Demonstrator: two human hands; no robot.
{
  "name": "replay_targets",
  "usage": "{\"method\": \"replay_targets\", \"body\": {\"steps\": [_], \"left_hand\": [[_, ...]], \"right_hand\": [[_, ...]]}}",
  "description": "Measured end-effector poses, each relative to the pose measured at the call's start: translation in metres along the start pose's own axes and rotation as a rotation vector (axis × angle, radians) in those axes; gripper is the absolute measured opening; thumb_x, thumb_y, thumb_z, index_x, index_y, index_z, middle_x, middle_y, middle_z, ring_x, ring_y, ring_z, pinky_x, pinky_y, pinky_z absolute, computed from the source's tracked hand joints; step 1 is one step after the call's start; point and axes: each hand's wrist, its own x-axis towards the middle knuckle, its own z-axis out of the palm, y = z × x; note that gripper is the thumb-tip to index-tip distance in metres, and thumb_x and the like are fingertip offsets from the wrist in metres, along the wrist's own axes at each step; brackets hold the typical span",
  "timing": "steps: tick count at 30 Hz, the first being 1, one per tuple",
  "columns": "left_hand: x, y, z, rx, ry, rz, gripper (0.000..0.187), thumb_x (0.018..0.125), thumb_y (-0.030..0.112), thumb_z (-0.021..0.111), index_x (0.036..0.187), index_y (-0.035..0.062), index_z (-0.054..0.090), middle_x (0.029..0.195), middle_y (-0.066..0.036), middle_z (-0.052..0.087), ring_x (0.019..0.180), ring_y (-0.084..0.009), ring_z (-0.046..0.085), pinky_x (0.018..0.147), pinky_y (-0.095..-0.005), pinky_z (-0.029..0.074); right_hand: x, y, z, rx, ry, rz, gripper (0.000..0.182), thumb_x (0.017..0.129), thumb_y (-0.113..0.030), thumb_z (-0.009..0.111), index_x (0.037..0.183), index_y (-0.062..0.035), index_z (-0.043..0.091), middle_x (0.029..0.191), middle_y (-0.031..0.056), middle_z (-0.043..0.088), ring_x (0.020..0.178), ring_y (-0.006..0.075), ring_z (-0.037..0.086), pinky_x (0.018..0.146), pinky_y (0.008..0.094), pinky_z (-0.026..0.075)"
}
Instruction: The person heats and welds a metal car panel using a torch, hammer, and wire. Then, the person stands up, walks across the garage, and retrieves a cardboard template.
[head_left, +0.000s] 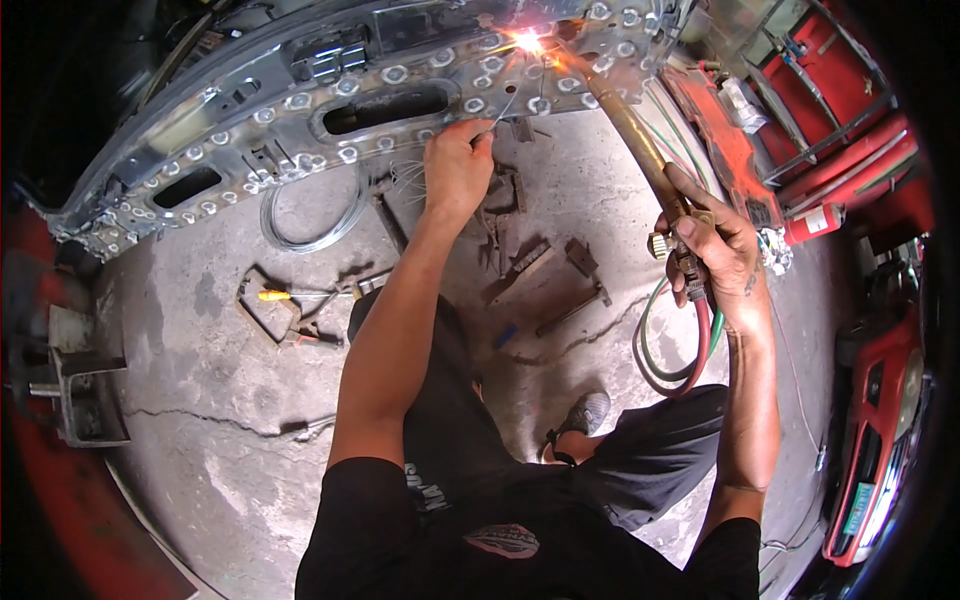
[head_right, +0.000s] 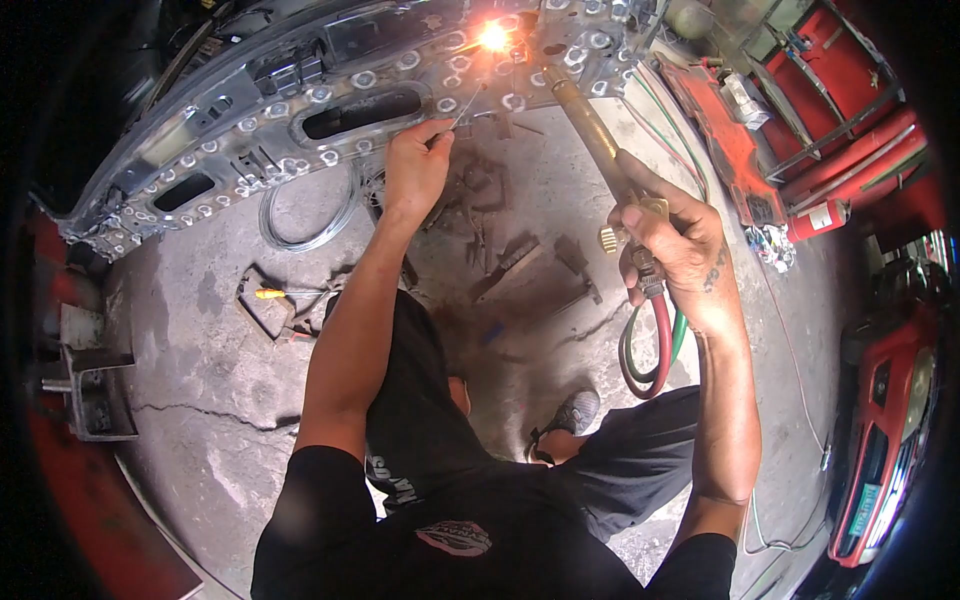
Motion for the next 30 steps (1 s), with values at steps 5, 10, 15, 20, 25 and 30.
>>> {"method": "replay_targets", "body": {"steps": [5,10,15,20,25,30], "left_hand": [[0.0002,0.0033,0.0004,0.007,0.003,0.0,0.019,0.083,0.008,0.064,0.1,0.0029,0.072,0.094,-0.02,0.07,0.089,-0.0389,0.067,0.081,-0.0408,0.052],[0.0004,0.0031,0.0012,-0.008,0.0,0.003,0.019,0.083,0.008,0.064,0.1,0.0023,0.072,0.094,-0.02,0.07,0.088,-0.0386,0.067,0.08,-0.0412,0.052],[0.0007,0.0016,0.0023,-0.007,0.005,0.025,0.019,0.083,0.007,0.064,0.1,0.0022,0.072,0.094,-0.02,0.069,0.088,-0.0383,0.067,0.08,-0.0413,0.052],[0.0003,0.002,0.0024,0.003,0.014,0.035,0.019,0.084,0.007,0.064,0.1,0.0023,0.072,0.094,-0.021,0.07,0.089,-0.0388,0.067,0.08,-0.0414,0.052],[0.0002,0.003,0.0018,0.012,0.003,0.026,0.019,0.084,0.008,0.064,0.101,0.0023,0.071,0.094,-0.021,0.07,0.09,-0.039,0.067,0.081,-0.0416,0.052],[0.0006,0.0034,0.0019,0.018,-0.007,0.003,0.019,0.084,0.008,0.064,0.101,0.0028,0.071,0.094,-0.021,0.07,0.09,-0.0391,0.067,0.081,-0.0417,0.052]], "right_hand": [[-0.0001,-0.0006,0.0005,-0.008,0.007,0.008,0.056,0.088,-0.02,0.065,0.138,0.001,0.051,0.088,0.0088,0.065,0.051,0.014,0.06,0.04,0.0255,0.047],[-0.0001,-0.0006,0.0009,-0.047,-0.01,0.01,0.064,0.087,-0.026,0.065,0.141,0.0025,0.047,0.091,0.0097,0.063,0.051,0.012,0.057,0.04,0.0245,0.045],[0.0014,-0.0004,0.0009,-0.048,-0.015,0.01,0.064,0.087,-0.026,0.065,0.141,0.0029,0.046,0.092,0.0098,0.063,0.051,0.0122,0.056,0.04,0.0248,0.045],[0.0009,-0.0015,0.0018,-0.062,-0.015,0.007,0.065,0.087,-0.028,0.065,0.141,0.0033,0.046,0.092,0.0098,0.063,0.051,0.0124,0.056,0.04,0.0249,0.045],[0.0017,0.0003,0.0,-0.013,-0.015,0.007,0.056,0.089,-0.02,0.065,0.138,0.0022,0.05,0.088,0.0086,0.065,0.051,0.0139,0.06,0.041,0.0251,0.048],[0.0013,0.0009,0.0,-0.018,-0.005,0.007,0.056,0.089,-0.02,0.065,0.138,0.0023,0.05,0.088,0.0088,0.065,0.051,0.0138,0.06,0.041,0.0251,0.048]]}}
